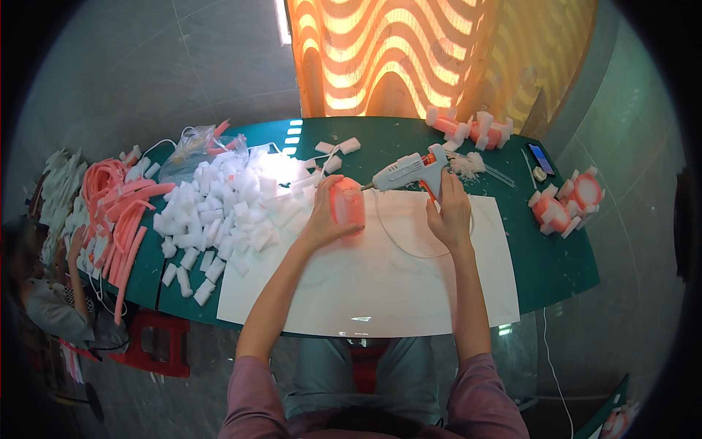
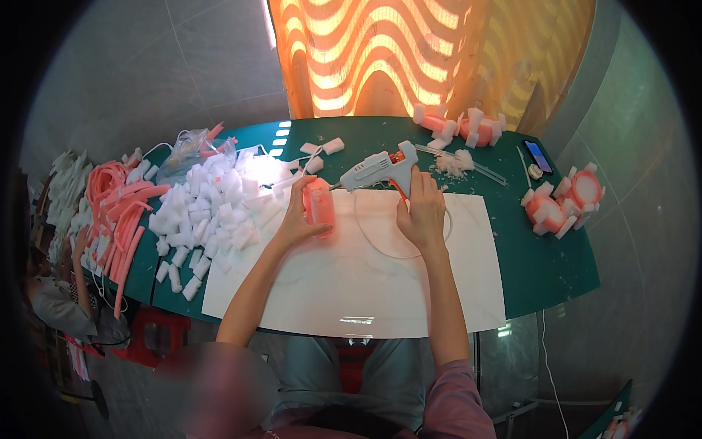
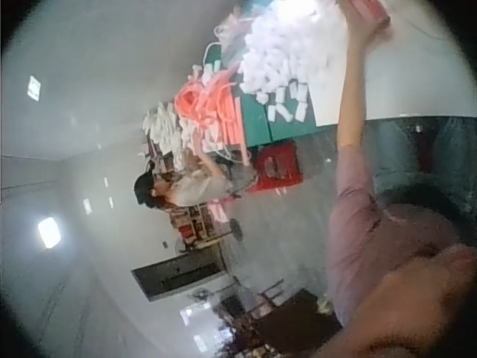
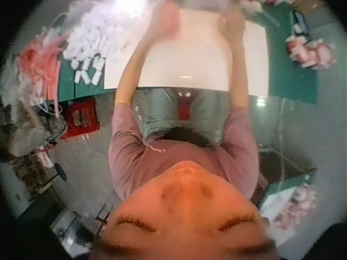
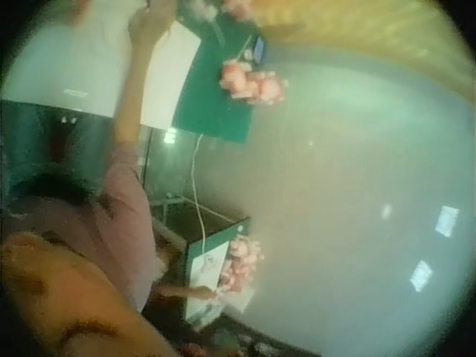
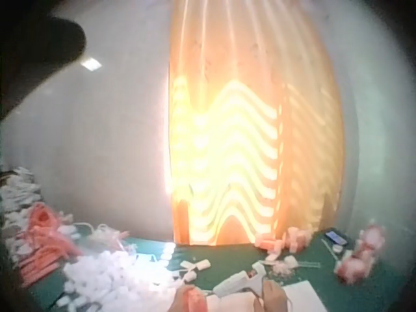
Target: Assembling small white foam cubes onto a pink circular base using a hot glue gun.
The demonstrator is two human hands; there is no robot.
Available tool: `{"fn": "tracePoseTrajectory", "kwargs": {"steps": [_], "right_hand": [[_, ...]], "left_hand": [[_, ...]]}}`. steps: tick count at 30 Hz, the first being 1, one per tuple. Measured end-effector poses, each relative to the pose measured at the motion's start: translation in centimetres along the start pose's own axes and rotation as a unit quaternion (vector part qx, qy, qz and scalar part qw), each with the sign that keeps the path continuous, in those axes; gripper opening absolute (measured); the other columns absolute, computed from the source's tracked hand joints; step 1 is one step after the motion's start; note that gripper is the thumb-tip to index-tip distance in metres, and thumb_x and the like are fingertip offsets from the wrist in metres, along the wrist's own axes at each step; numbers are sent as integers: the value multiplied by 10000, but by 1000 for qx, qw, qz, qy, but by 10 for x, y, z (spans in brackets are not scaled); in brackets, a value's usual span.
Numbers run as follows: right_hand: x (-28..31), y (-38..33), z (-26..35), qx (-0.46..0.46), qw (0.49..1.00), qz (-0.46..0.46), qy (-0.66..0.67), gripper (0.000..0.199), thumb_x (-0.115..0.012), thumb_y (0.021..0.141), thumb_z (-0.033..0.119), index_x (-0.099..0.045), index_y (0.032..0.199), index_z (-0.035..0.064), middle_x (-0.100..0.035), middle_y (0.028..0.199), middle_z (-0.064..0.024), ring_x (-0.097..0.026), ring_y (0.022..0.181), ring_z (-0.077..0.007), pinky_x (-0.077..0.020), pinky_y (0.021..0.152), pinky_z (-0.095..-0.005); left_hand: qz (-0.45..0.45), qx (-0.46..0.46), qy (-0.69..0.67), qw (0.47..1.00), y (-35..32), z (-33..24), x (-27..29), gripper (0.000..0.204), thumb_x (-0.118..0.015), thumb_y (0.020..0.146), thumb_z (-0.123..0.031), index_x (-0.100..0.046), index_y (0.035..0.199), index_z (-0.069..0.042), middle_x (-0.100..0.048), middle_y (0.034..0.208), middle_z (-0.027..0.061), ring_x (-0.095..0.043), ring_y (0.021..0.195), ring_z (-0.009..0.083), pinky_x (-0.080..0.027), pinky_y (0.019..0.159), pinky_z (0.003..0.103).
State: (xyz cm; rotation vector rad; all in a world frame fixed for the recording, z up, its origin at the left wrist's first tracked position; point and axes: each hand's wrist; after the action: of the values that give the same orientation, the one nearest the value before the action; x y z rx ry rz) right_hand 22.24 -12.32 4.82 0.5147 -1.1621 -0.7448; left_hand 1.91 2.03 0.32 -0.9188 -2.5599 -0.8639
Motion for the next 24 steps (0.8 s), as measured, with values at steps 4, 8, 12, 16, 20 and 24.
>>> {"fn": "tracePoseTrajectory", "kwargs": {"steps": [4, 8, 12, 16, 20, 24], "right_hand": [[-6, 0, -4, -14, 1000, -5, -2, 627, -627, 634, 87, -391, 1197, -59, -485, 953, -161, -494, 882, -309, -410, 720, -386], [-5, 1, 0, -74, 997, 3, -26, 657, -694, 613, 196, -424, 1156, -57, -505, 932, -179, -504, 872, -325, -423, 731, -400], [-1, -1, -24, -303, 943, 63, -122, 556, -707, 604, 311, -511, 1020, -1, -565, 943, -193, -536, 917, -350, -443, 766, -453], [7, -8, -87, -407, 885, 124, -188, 597, -697, 601, 376, -540, 1059, 27, -589, 963, -206, -552, 945, -353, -435, 786, -461], [15, -15, -84, -415, 880, 151, -173, 628, -689, 612, 409, -537, 1088, 28, -577, 998, -186, -516, 1003, -344, -396, 844, -495], [8, -10, -42, -390, 850, 75, -346, 606, -669, 653, 435, -538, 1086, 31, -557, 1005, -148, -491, 1013, -313, -372, 861, -484]], "left_hand": [[6, -4, 7, 1000, 0, 3, 4, 976, -780, 498, -266, -218, 1272, -73, -266, 1253, 138, -262, 1208, 309, -269, 1005, 393], [13, -38, 31, 999, 1, 0, 7, 984, -781, 492, -278, -217, 1271, -66, -264, 1254, 141, -260, 1208, 312, -271, 1002, 392], [11, -25, 29, 999, -2, 5, 9, 986, -775, 488, -248, -218, 1282, -67, -276, 1266, 132, -262, 1224, 284, -267, 1008, 362], [-9, 4, -8, 1000, 1, 3, 1, 961, -758, 504, -277, -224, 1273, -61, -275, 1253, 139, -259, 1212, 291, -269, 1002, 368], [-19, 21, -30, 999, -2, -2, 6, 938, -746, 517, -301, -222, 1259, -68, -277, 1238, 147, -268, 1187, 317, -281, 985, 406], [-52, -16, -17, 998, -1, 4, -4, 922, -744, 524, -318, -227, 1249, -79, -285, 1228, 150, -274, 1174, 336, -286, 972, 431]]}}
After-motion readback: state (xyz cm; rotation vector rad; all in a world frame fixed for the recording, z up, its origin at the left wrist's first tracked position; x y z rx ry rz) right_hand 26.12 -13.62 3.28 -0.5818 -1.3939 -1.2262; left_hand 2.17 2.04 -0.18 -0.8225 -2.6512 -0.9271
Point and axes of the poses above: each hand's wrist, its own y-axis towards the middle knuckle, its own x-axis out of the back of the hand, z = x × y
